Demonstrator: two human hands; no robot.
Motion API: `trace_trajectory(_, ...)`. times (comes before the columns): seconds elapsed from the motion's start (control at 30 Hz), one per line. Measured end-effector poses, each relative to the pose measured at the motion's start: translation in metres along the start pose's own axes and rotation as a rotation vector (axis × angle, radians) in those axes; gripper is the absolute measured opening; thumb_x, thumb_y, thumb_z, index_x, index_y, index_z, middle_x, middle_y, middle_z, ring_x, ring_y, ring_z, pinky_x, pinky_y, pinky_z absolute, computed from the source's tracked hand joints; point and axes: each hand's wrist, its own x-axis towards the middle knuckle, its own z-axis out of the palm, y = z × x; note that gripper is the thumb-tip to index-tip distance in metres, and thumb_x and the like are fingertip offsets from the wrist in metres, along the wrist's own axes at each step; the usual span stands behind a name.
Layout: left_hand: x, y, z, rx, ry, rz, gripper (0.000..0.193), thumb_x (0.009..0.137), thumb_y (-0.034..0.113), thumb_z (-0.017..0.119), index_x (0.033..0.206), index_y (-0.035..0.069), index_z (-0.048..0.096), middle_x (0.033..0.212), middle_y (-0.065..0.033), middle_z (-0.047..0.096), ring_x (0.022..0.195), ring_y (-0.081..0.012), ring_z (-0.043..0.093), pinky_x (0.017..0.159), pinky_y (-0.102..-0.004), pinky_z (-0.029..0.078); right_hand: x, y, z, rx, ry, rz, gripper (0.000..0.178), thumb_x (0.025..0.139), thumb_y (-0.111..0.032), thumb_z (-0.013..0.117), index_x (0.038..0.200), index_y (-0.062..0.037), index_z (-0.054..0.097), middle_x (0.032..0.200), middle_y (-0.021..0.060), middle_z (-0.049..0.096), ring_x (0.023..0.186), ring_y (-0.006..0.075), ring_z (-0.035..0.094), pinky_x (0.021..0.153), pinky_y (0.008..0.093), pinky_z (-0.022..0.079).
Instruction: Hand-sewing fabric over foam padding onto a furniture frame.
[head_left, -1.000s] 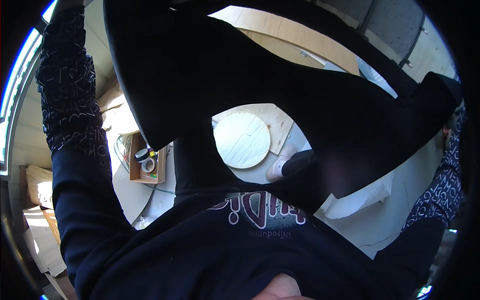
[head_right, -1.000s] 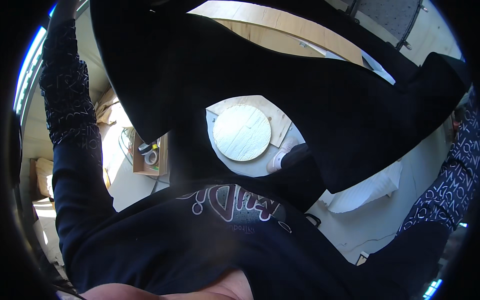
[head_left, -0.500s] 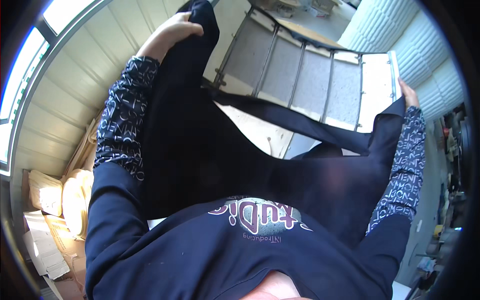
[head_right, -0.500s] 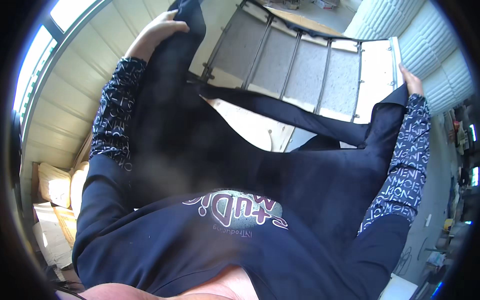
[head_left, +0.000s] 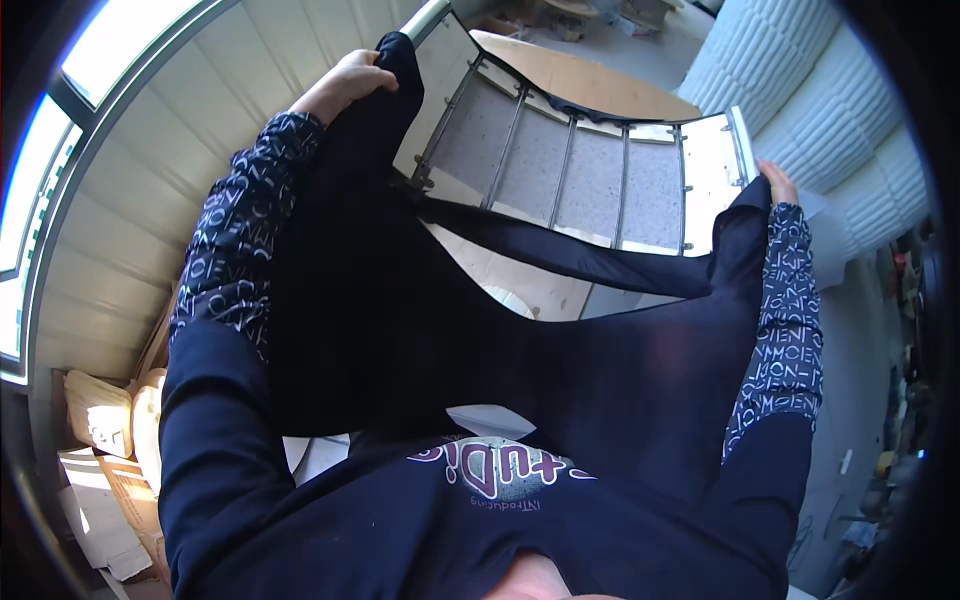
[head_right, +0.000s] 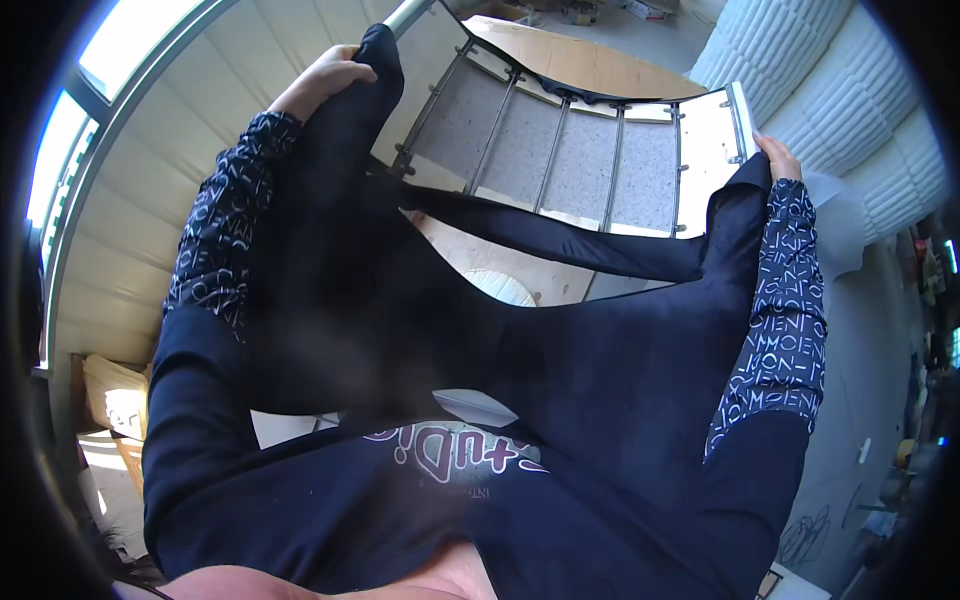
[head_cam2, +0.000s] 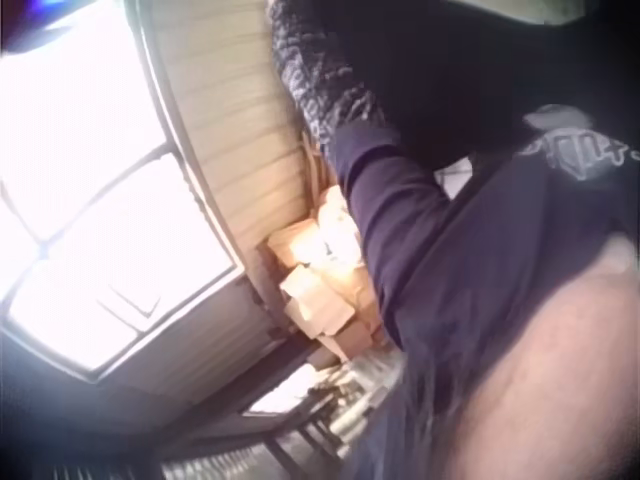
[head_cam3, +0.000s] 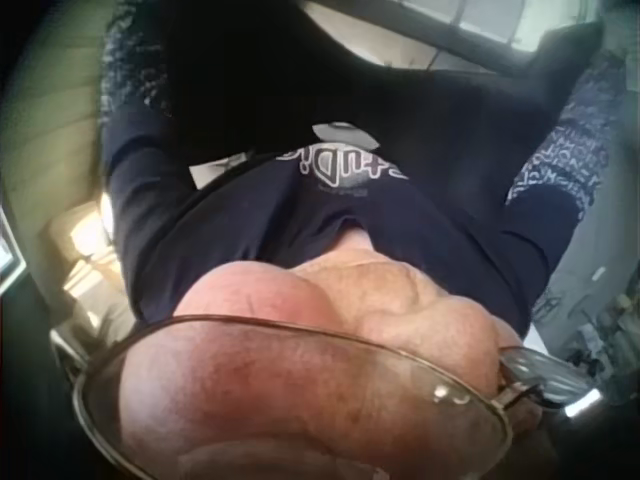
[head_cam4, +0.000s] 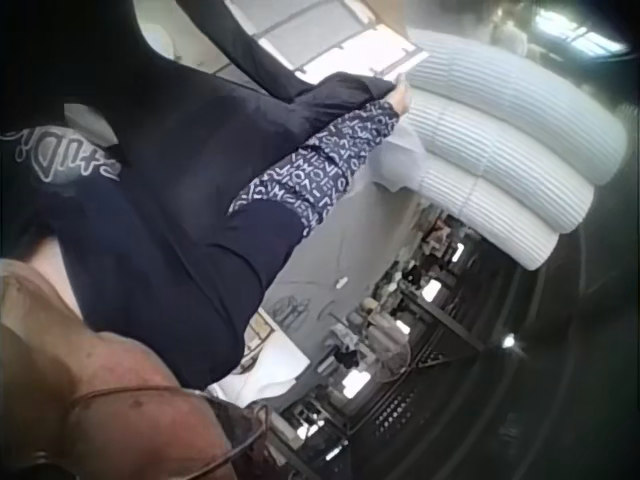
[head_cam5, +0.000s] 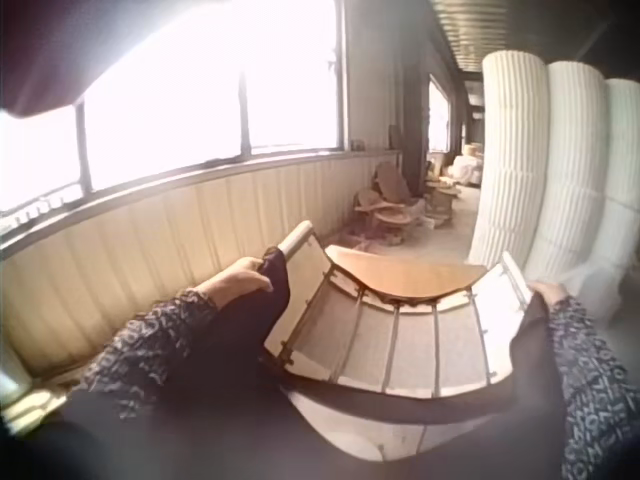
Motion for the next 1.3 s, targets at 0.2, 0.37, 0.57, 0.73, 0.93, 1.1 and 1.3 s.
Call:
trace_trajectory(0.2, -0.087, -0.067, -0.014, 0.037, -0.012, -0.004, 0.063, 0.076, 0.027, 0.085, 0.130, -0.002, 0.072, 0.111, -0.0179, 0.077, 0.096, -0.0278, 0.076, 0.092, -0.0337, 0.060, -0.143, -0.027, 0.053, 0.565, -0.077, 0.222, 0.058, 0.091, -0.021, 0.085, 0.139, 0.0040, 0.063, 0.128, 0.0103, 0.071, 0.120, 0.0175, 0.065, 0.107, 0.0306, 0.048)
trace_trajectory(0.37, -0.080, -0.071, 0.030, 0.014, 0.001, 0.077, 0.076, 0.092, 0.043, 0.079, 0.150, 0.000, 0.054, 0.122, -0.0238, 0.073, 0.101, -0.0291, 0.077, 0.088, -0.0321, 0.064, -0.146, 0.001, 0.011, 0.407, -0.193, 0.256, 0.097, 0.089, -0.030, 0.088, 0.165, -0.0112, 0.030, 0.155, 0.0152, 0.052, 0.144, 0.0277, 0.050, 0.115, 0.0481, 0.041)
trace_trajectory(0.57, -0.086, -0.110, 0.064, 0.136, 0.022, -0.091, 0.101, 0.092, 0.044, 0.083, 0.163, -0.004, 0.028, 0.160, -0.0311, 0.045, 0.148, -0.0363, 0.047, 0.119, -0.0421, 0.043, -0.132, 0.045, 0.128, 0.108, -0.335, 0.373, 0.093, 0.099, -0.046, 0.074, 0.170, -0.0196, 0.019, 0.166, 0.0184, 0.039, 0.147, 0.0263, 0.047, 0.105, 0.0440, 0.047)
trace_trajectory(0.73, -0.082, -0.145, 0.104, 0.148, 0.072, -0.139, 0.092, 0.093, 0.039, 0.082, 0.160, 0.000, 0.034, 0.146, -0.0274, 0.058, 0.136, -0.0365, 0.058, 0.111, -0.0412, 0.049, -0.108, 0.088, 0.180, 0.119, -0.449, 0.234, 0.087, 0.099, -0.037, 0.077, 0.167, -0.0135, 0.028, 0.153, 0.0215, 0.053, 0.135, 0.0228, 0.058, 0.102, 0.0296, 0.046)
trace_trajectory(0.93, -0.065, -0.210, 0.139, 0.018, 0.006, -0.142, 0.084, 0.091, 0.059, 0.076, 0.153, 0.006, 0.054, 0.134, -0.0177, 0.067, 0.125, -0.0256, 0.066, 0.107, -0.0354, 0.050, -0.091, 0.085, 0.186, -0.163, -0.435, 0.025, 0.090, 0.096, -0.023, 0.079, 0.168, -0.0111, 0.027, 0.163, 0.0195, 0.041, 0.149, 0.0274, 0.044, 0.122, 0.0374, 0.036)
trace_trajectory(1.1, -0.051, -0.232, 0.152, -0.023, 0.040, -0.105, 0.092, 0.086, 0.068, 0.075, 0.146, 0.000, 0.058, 0.125, -0.0217, 0.071, 0.116, -0.0306, 0.069, 0.100, -0.0396, 0.054, -0.083, 0.059, 0.182, -0.392, -0.506, -0.100, 0.089, 0.089, -0.026, 0.081, 0.165, -0.0137, 0.036, 0.164, 0.0205, 0.041, 0.149, 0.0322, 0.046, 0.122, 0.0376, 0.038)
trace_trajectory(1.3, -0.035, -0.252, 0.103, 0.030, -0.011, -0.045, 0.080, 0.086, 0.069, 0.075, 0.121, -0.003, 0.068, 0.099, -0.0165, 0.072, 0.090, -0.0234, 0.073, 0.079, -0.0365, 0.059, -0.032, 0.030, 0.176, -0.294, -0.580, 0.000, 0.083, 0.090, -0.004, 0.071, 0.165, -0.0186, 0.039, 0.113, 0.0073, 0.070, 0.082, 0.0088, 0.062, 0.082, 0.0224, 0.054)
